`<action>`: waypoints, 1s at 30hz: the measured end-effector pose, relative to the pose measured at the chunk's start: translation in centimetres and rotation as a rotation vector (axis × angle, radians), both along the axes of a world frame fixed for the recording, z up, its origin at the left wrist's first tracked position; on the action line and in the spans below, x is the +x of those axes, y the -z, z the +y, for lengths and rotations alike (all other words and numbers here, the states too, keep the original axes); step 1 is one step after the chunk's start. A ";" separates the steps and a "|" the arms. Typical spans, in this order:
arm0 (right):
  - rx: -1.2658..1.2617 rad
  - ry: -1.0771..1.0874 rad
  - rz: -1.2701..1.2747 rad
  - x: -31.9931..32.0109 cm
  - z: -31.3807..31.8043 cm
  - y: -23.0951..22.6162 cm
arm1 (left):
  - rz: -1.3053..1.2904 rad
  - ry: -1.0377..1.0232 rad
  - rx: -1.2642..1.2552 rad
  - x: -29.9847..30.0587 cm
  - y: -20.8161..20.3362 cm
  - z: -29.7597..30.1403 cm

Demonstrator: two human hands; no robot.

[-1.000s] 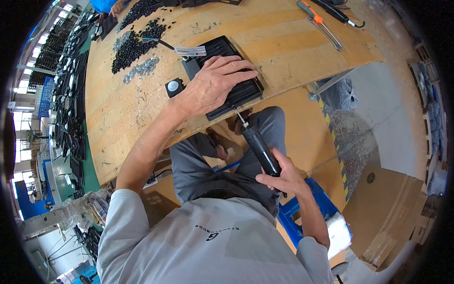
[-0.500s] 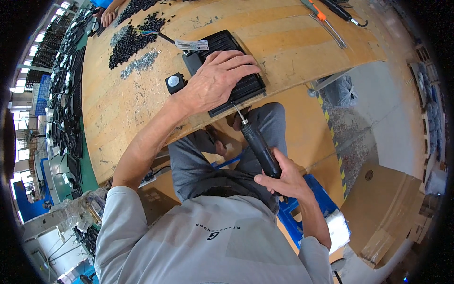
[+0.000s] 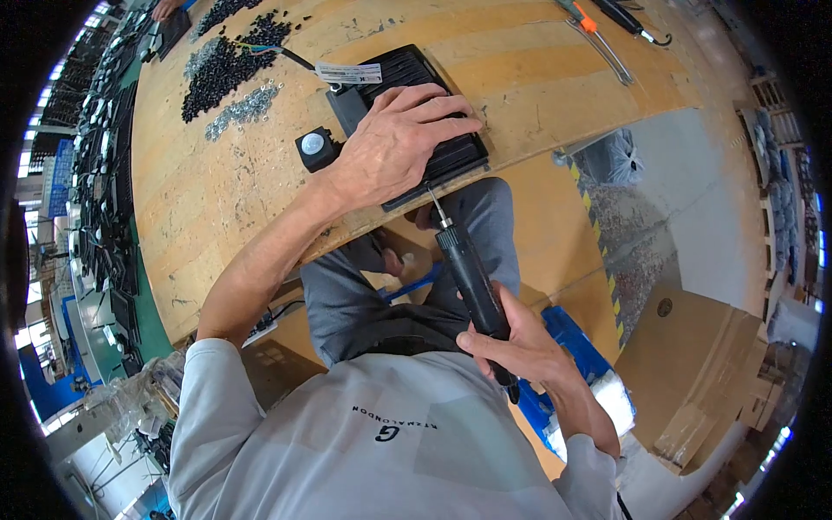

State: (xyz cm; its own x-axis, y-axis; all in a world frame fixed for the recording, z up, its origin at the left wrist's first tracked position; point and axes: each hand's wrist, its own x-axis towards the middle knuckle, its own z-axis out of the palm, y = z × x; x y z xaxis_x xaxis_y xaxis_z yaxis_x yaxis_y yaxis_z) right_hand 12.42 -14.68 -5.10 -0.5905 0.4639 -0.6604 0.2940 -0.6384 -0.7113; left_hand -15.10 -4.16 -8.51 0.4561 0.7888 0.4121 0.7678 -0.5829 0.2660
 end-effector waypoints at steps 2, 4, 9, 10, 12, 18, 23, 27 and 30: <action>-0.014 0.001 -0.007 -0.2 0.2 -0.5 | -0.015 -0.004 -0.002 0.0 0.1 0.0; -0.036 -0.007 -0.009 -0.2 0.4 -0.8 | -0.028 -0.008 -0.004 0.0 0.2 -0.1; -0.052 -0.027 -0.004 -0.1 0.9 -0.9 | -0.032 -0.013 -0.032 0.0 0.3 0.0; -0.054 -0.039 -0.010 -0.1 1.0 -1.0 | -0.033 -0.009 -0.032 0.1 0.2 0.0; -0.055 -0.031 -0.021 -0.1 1.0 -1.2 | -0.032 -0.008 -0.042 0.3 0.0 0.1; -0.019 -0.047 0.001 0.1 1.2 -0.9 | -0.035 -0.017 -0.060 0.7 -0.7 0.2; 1.267 -0.281 -0.539 -0.6 -0.4 3.0 | 0.064 0.002 -0.027 -0.8 -1.5 -0.5; 1.025 -0.282 -0.527 2.5 -2.3 0.4 | 0.011 0.117 0.162 -1.0 -0.8 -2.4; 1.020 -0.227 -0.450 6.6 -2.3 4.3 | 0.274 -0.038 0.093 0.7 0.1 -5.7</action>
